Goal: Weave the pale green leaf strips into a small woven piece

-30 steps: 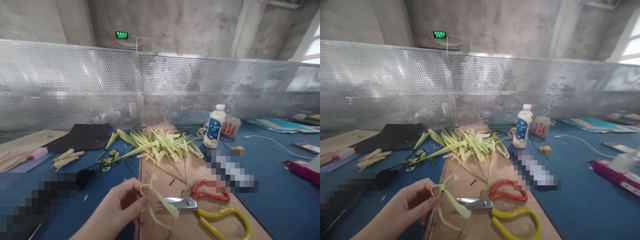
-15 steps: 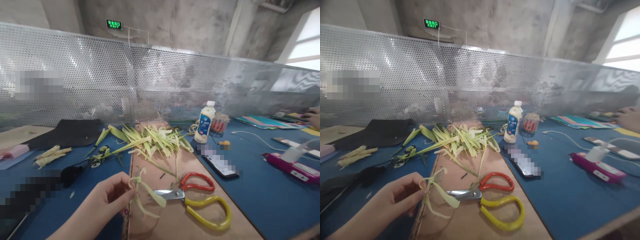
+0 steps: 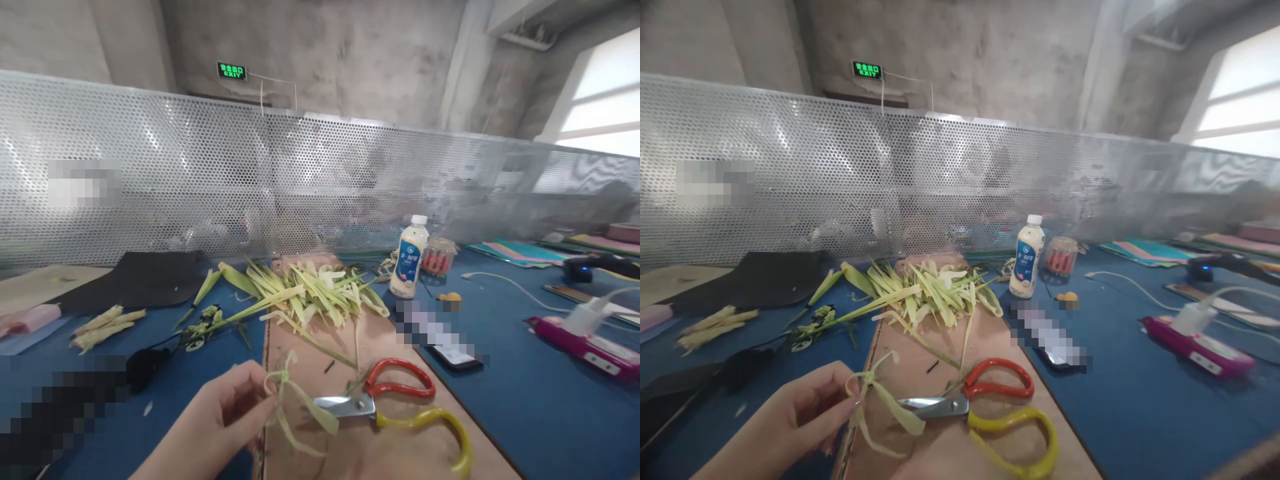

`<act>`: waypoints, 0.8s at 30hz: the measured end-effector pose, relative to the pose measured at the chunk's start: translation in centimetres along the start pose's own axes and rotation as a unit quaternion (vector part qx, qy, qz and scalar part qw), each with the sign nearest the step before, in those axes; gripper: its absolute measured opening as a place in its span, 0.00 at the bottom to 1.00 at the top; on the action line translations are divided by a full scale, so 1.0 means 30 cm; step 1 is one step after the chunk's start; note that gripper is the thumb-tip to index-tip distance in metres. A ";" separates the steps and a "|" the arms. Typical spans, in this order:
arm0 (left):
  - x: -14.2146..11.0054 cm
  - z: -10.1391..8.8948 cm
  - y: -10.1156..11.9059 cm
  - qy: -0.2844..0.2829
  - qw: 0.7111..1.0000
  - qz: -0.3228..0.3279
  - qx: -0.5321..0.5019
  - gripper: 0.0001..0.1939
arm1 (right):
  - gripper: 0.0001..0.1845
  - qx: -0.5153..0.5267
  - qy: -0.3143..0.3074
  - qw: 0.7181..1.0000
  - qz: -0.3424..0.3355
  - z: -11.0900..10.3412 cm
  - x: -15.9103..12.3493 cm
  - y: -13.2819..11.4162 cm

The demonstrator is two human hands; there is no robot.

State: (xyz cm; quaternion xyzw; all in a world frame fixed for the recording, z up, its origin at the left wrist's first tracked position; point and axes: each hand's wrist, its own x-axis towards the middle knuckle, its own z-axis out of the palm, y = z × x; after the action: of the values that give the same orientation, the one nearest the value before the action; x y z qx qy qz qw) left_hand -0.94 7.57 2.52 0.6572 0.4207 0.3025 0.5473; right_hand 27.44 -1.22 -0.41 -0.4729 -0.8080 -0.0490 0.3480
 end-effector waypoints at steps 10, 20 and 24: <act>0.005 -0.002 0.010 -0.017 1.000 -0.004 -0.003 0.18 | 0.22 -0.116 0.070 0.947 0.290 -0.172 -0.029 0.305; 0.010 0.006 -0.012 0.019 0.998 -0.054 0.028 0.20 | 0.26 -0.149 0.003 0.923 0.354 -0.129 -0.029 0.315; 0.014 0.007 -0.018 0.014 0.997 -0.065 0.036 0.19 | 0.26 -0.158 -0.015 0.924 0.348 -0.123 -0.029 0.316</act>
State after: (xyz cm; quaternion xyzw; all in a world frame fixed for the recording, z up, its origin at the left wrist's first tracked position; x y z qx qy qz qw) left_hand -0.68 7.86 1.92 0.6435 0.4807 0.2602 0.5358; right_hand 37.19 1.84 -0.55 -0.7740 -0.5793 -0.0441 0.2516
